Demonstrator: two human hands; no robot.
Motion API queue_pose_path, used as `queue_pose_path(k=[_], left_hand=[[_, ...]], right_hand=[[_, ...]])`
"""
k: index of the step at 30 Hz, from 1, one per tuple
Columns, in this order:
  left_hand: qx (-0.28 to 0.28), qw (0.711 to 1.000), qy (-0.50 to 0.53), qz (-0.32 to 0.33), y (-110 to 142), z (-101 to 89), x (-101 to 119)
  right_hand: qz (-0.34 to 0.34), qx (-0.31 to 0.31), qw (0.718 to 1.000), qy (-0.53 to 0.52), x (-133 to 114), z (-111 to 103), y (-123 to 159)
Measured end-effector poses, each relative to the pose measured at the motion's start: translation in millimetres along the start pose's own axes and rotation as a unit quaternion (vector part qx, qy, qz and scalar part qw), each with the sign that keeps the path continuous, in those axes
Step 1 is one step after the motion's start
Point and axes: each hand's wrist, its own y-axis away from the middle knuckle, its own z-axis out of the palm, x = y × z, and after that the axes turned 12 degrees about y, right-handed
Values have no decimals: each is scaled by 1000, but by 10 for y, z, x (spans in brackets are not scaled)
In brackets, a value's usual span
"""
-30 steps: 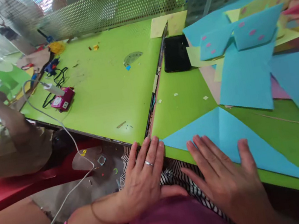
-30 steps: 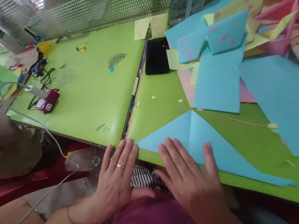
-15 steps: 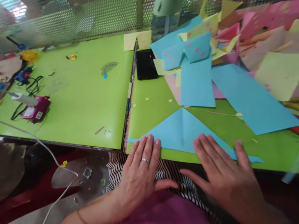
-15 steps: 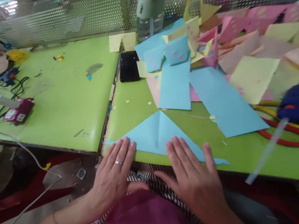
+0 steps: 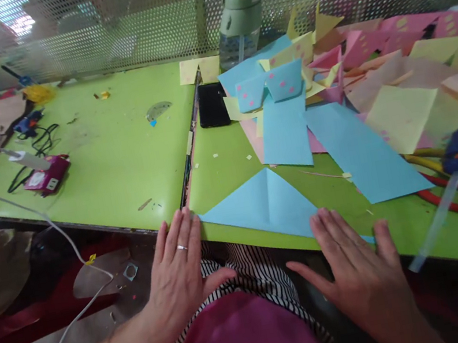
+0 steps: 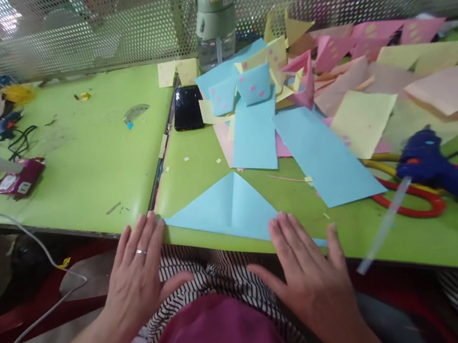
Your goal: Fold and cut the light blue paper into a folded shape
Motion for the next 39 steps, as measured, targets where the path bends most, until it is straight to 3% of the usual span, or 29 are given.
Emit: queue_pose_path(k=[4,8,11,18,26,31,36,39], left_hand=[[-12,991,59,115,-256,181,424],[-26,988,93,125,-404,387,653],[-29,990,77,112,-346,370,514],[-30,998,15,48,-105,121,-46],[19,999,19,34,-37,8,-228],[68,993,50,84,-61,-11,-256],[80,977,92,176,-190,-18,-188],[95,968,118,202,-270,-56,-204]], right_hand=[[-4,1,1000,10,12,1,6],[-12,1,1000,12,27,15,13],[-10,3,1000,15,22,15,1],[-2,23,999,24,2,15,-14],[8,56,998,-42,29,-36,-44],[-30,78,992,-97,127,-130,22],[-78,96,990,-63,178,-260,-24],[-74,100,991,-54,211,-353,-95]])
